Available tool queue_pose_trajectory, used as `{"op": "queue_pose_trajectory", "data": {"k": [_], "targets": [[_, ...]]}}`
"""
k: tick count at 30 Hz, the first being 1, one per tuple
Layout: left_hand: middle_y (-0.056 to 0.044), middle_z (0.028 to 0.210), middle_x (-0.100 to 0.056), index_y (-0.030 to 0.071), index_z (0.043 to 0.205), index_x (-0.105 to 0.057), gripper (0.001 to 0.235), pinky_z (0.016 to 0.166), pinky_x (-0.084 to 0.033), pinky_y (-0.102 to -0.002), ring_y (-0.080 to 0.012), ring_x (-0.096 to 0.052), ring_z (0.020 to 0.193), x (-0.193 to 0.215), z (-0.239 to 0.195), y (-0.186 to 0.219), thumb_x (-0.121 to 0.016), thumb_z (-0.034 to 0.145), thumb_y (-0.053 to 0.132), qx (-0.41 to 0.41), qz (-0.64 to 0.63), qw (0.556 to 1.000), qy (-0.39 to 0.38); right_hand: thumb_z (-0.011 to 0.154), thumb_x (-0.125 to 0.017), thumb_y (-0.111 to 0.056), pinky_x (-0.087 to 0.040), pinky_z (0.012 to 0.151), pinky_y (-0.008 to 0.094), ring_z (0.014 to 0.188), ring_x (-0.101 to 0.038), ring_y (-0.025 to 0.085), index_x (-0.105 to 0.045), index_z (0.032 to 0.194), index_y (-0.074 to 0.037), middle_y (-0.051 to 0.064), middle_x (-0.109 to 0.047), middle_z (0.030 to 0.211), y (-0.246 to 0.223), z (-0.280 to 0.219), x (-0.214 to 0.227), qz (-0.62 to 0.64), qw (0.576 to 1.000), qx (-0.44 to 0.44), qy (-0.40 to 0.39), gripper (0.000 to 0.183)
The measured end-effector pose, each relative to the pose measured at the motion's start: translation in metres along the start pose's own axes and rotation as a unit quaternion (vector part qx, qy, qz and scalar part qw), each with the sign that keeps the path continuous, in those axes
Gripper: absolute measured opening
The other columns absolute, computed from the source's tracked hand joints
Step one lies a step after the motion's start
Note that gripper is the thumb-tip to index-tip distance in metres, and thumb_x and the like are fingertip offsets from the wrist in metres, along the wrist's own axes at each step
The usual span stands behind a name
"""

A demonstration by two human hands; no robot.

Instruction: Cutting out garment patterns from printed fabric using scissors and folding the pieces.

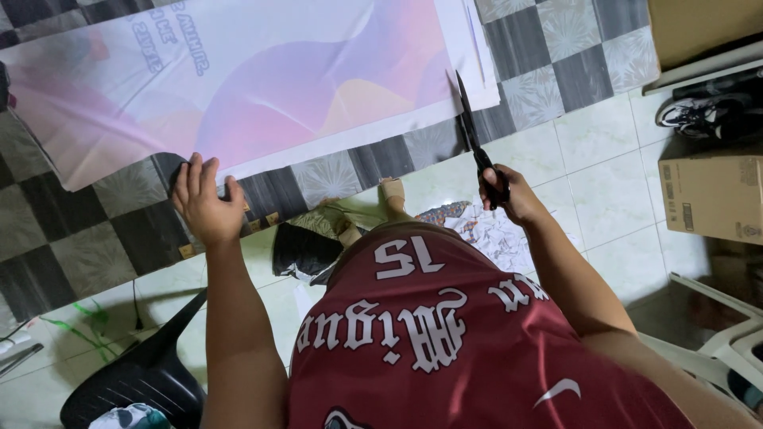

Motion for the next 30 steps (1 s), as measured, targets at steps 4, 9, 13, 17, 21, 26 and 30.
{"op": "queue_pose_trajectory", "data": {"k": [4,9,13,17,21,26,30], "targets": [[-0.009,0.124,-0.065,0.011,0.109,-0.072,0.038,0.093,-0.04,-0.043,-0.0298,-0.058,0.113,-0.001,0.0,-0.001,-0.077,0.071,0.012,-0.002,-0.003,1.0,0.002,0.089,-0.068,-0.046,-0.047,0.044,0.029,0.049,-0.061,0.024,-0.056,0.09,-0.001,0.017,-0.055,0.063,-0.011,0.009,-0.006,0.001,1.0,0.003,-0.001,0.046],[-0.009,0.123,-0.065,0.012,0.108,-0.072,0.037,0.093,-0.04,-0.043,-0.0297,-0.058,0.113,-0.002,0.0,-0.002,-0.076,0.071,0.014,-0.002,0.002,1.0,-0.004,0.09,-0.067,-0.046,-0.048,0.045,0.029,0.049,-0.061,0.024,-0.056,0.09,-0.002,0.016,-0.055,0.063,-0.017,0.02,-0.008,-0.005,1.0,0.009,-0.006,0.045],[-0.009,0.123,-0.065,0.012,0.108,-0.073,0.037,0.094,-0.04,-0.042,-0.0285,-0.058,0.113,-0.004,-0.001,-0.002,-0.077,0.072,0.014,0.0,0.008,1.0,0.0,0.091,-0.066,-0.048,-0.048,0.047,0.03,0.051,-0.061,0.025,-0.055,0.093,-0.002,0.017,-0.055,0.066,-0.02,0.023,-0.007,-0.021,1.0,0.007,-0.017,0.047],[-0.01,0.123,-0.065,0.012,0.108,-0.073,0.038,0.093,-0.041,-0.044,-0.0297,-0.058,0.114,-0.005,-0.003,-0.004,-0.078,0.071,0.013,0.0,0.004,1.0,-0.001,0.09,-0.064,-0.05,-0.048,0.049,0.03,0.054,-0.061,0.024,-0.052,0.094,-0.003,0.016,-0.054,0.068,-0.022,0.025,-0.007,-0.027,0.999,-0.001,-0.031,0.049],[-0.01,0.122,-0.066,0.011,0.108,-0.073,0.037,0.093,-0.041,-0.043,-0.0293,-0.058,0.113,-0.001,0.0,0.0,-0.078,0.072,0.012,0.002,-0.002,1.0,0.0,0.09,-0.065,-0.051,-0.048,0.049,0.03,0.053,-0.061,0.024,-0.053,0.094,-0.002,0.016,-0.054,0.065,-0.025,0.03,-0.01,-0.043,0.998,0.01,-0.035,0.051],[-0.011,0.123,-0.065,0.01,0.109,-0.073,0.036,0.093,-0.041,-0.044,-0.0297,-0.057,0.114,0.002,0.002,0.003,-0.078,0.073,0.01,0.008,-0.008,1.0,-0.008,0.091,-0.067,-0.048,-0.048,0.045,0.029,0.048,-0.06,0.024,-0.054,0.092,-0.002,0.015,-0.053,0.06,-0.023,0.035,-0.009,-0.022,1.0,0.017,-0.013,0.048],[-0.011,0.123,-0.065,0.011,0.109,-0.073,0.037,0.094,-0.041,-0.043,-0.0295,-0.057,0.114,0.001,0.002,0.002,-0.078,0.072,0.01,0.006,-0.007,1.0,-0.004,0.09,-0.069,-0.048,-0.047,0.044,0.029,0.046,-0.059,0.023,-0.054,0.089,-0.003,0.015,-0.052,0.058,-0.016,0.041,-0.004,-0.03,0.999,0.019,-0.011,0.048]]}}
Point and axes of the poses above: each hand's wrist, its own z-axis towards the middle knuckle, its own x-axis out of the back of the hand, y = z × x, the point moved 3 cm from there along z, towards the middle knuckle
